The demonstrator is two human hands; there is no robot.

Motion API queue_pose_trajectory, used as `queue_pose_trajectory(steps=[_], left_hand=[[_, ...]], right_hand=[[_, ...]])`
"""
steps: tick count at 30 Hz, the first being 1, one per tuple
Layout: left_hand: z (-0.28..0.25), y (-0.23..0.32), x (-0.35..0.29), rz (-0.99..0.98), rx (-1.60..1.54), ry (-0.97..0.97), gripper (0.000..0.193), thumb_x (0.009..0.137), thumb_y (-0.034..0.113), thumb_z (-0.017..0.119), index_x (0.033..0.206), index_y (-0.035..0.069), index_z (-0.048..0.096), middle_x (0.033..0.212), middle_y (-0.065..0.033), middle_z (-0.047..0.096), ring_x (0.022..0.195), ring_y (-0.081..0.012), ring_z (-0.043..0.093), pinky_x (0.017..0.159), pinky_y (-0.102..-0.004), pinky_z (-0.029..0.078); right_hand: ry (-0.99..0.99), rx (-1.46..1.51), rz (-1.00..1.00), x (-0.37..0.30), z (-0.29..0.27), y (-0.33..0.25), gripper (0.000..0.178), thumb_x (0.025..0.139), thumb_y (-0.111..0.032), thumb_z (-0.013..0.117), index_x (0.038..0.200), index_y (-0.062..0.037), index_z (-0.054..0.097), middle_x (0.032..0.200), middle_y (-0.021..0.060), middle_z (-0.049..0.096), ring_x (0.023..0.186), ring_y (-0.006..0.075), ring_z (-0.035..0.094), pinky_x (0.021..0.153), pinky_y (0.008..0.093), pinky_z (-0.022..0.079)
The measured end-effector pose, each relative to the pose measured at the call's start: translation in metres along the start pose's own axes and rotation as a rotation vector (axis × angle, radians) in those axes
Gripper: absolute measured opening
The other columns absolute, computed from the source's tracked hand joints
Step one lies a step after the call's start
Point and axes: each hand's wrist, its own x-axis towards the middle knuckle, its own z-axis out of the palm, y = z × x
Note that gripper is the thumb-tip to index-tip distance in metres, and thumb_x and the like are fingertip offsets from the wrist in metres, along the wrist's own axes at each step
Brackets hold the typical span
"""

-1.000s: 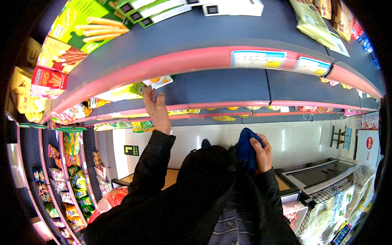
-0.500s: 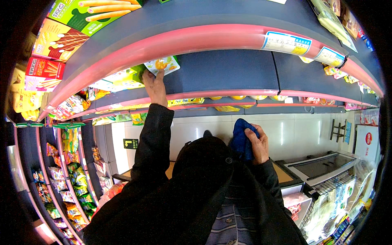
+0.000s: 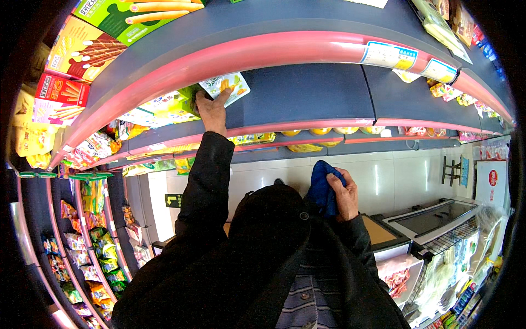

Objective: The person wipes a supermarket shelf with a blue cloth, then picks up and places back various snack packages one by one. The person continues wiping the shelf surface between handling items.

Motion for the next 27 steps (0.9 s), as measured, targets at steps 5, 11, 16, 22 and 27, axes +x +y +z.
queue_pose_trajectory(steps=[5, 11, 16, 22, 27], left_hand=[[0.0, 0.0, -0.003, 0.046, 0.037, -0.005, 0.052, 0.076, 0.002, 0.083, 0.115, -0.005, 0.05, 0.111, -0.0136, 0.065, 0.099, -0.0195, 0.062, 0.093, -0.032, 0.048], [0.004, 0.024, -0.027, 0.149, 0.135, 0.003, 0.057, 0.077, 0.006, 0.083, 0.118, -0.006, 0.045, 0.115, -0.0169, 0.06, 0.103, -0.0212, 0.059, 0.095, -0.0342, 0.047], [0.004, 0.046, -0.052, 0.147, 0.07, -0.208, 0.068, 0.077, 0.011, 0.084, 0.13, -0.006, 0.044, 0.12, -0.0158, 0.057, 0.106, -0.0234, 0.058, 0.098, -0.0351, 0.046], [0.013, 0.082, -0.101, -0.064, -0.024, -0.418, 0.07, 0.083, 0.022, 0.08, 0.132, -0.007, 0.039, 0.12, -0.0177, 0.055, 0.111, -0.0211, 0.057, 0.096, -0.0349, 0.049], [0.028, 0.102, -0.124, -0.147, -0.119, -0.522, 0.077, 0.087, 0.018, 0.077, 0.141, -0.007, 0.028, 0.125, -0.0215, 0.054, 0.116, -0.024, 0.058, 0.101, -0.0364, 0.047]], right_hand=[[0.031, -0.012, -0.016, -0.006, 0.008, 0.003, 0.026, 0.093, -0.016, 0.068, 0.113, -0.0006, 0.063, 0.086, 0.0043, 0.068, 0.069, 0.0118, 0.063, 0.062, 0.0253, 0.053], [0.074, -0.059, -0.014, -0.01, 0.01, 0.013, 0.03, 0.093, -0.018, 0.069, 0.115, 0.0008, 0.063, 0.09, 0.0041, 0.067, 0.073, 0.011, 0.062, 0.064, 0.0264, 0.052], [0.061, 0.002, -0.047, -0.018, 0.017, 0.004, 0.029, 0.092, -0.016, 0.069, 0.114, 0.0008, 0.063, 0.09, 0.0048, 0.067, 0.073, 0.0114, 0.062, 0.066, 0.0264, 0.053], [-0.045, 0.04, -0.243, -0.027, 0.033, -0.051, 0.027, 0.091, -0.013, 0.067, 0.115, -0.0006, 0.063, 0.094, 0.0052, 0.068, 0.078, 0.0124, 0.063, 0.071, 0.0271, 0.054], [-0.079, 0.024, -0.402, -0.027, 0.058, -0.095, 0.035, 0.091, -0.014, 0.068, 0.123, -0.0027, 0.062, 0.103, 0.0073, 0.069, 0.089, 0.0142, 0.065, 0.079, 0.0288, 0.055]])
